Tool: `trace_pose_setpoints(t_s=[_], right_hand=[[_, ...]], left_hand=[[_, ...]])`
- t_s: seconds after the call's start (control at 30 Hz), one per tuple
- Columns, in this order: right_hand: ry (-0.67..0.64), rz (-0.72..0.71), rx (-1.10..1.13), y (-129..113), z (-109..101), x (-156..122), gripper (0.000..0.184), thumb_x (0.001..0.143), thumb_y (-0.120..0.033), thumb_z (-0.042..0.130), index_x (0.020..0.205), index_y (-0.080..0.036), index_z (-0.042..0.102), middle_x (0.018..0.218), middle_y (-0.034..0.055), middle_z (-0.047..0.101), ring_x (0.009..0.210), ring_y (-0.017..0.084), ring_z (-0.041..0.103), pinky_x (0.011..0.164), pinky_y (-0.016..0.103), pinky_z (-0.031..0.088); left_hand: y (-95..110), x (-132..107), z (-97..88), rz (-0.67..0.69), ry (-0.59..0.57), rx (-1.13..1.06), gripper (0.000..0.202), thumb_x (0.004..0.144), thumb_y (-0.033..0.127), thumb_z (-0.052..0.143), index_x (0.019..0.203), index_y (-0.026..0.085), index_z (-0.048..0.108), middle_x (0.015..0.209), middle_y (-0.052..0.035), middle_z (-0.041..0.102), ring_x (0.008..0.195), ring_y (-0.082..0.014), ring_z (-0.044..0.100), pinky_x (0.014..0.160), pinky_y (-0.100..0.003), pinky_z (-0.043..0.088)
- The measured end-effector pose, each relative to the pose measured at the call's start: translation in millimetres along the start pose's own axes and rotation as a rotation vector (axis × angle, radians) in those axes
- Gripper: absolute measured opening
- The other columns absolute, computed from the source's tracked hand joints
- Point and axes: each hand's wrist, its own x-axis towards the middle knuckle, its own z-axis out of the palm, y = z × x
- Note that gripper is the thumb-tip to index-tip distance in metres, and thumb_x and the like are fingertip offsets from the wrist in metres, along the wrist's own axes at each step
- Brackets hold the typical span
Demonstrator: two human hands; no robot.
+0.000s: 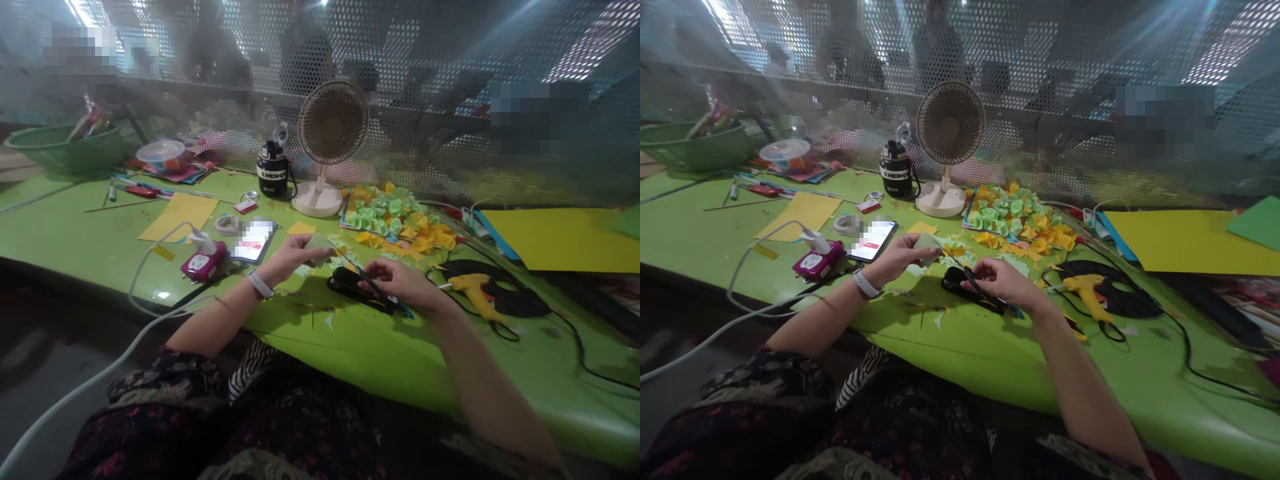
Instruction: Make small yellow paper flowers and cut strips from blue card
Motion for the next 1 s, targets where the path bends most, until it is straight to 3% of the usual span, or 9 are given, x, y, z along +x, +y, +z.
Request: trace_pose_setpoints(t_s=[0.47, 1.0], right_hand=[[-0.056, -0.036, -0.049, 0.6, -1.4, -1.1, 0.058, 0.055, -0.06, 0.087, 0.087, -0.019, 0.064, 0.08, 0.0014, 0.065, 0.074, 0.017, 0.06, 0.068, 0.031, 0.046], [-0.033, -0.061, -0.057, 0.2, 0.7, -1.2, 0.057, 0.055, -0.064, 0.086, 0.082, -0.019, 0.063, 0.073, -0.0003, 0.062, 0.068, 0.014, 0.056, 0.063, 0.029, 0.043]], left_hand=[[-2.0, -0.5, -0.2, 0.017, -0.049, 0.061, 0.038, 0.066, 0.043, 0.088, 0.085, 0.013, 0.075, 0.08, -0.0063, 0.074, 0.062, -0.0079, 0.061, 0.055, -0.021, 0.043], [-2.2, 1.4, -1.3, -0.003, -0.048, 0.051, 0.038, 0.065, 0.042, 0.088, 0.083, 0.012, 0.074, 0.078, -0.0062, 0.074, 0.06, -0.0076, 0.059, 0.054, -0.021, 0.042]])
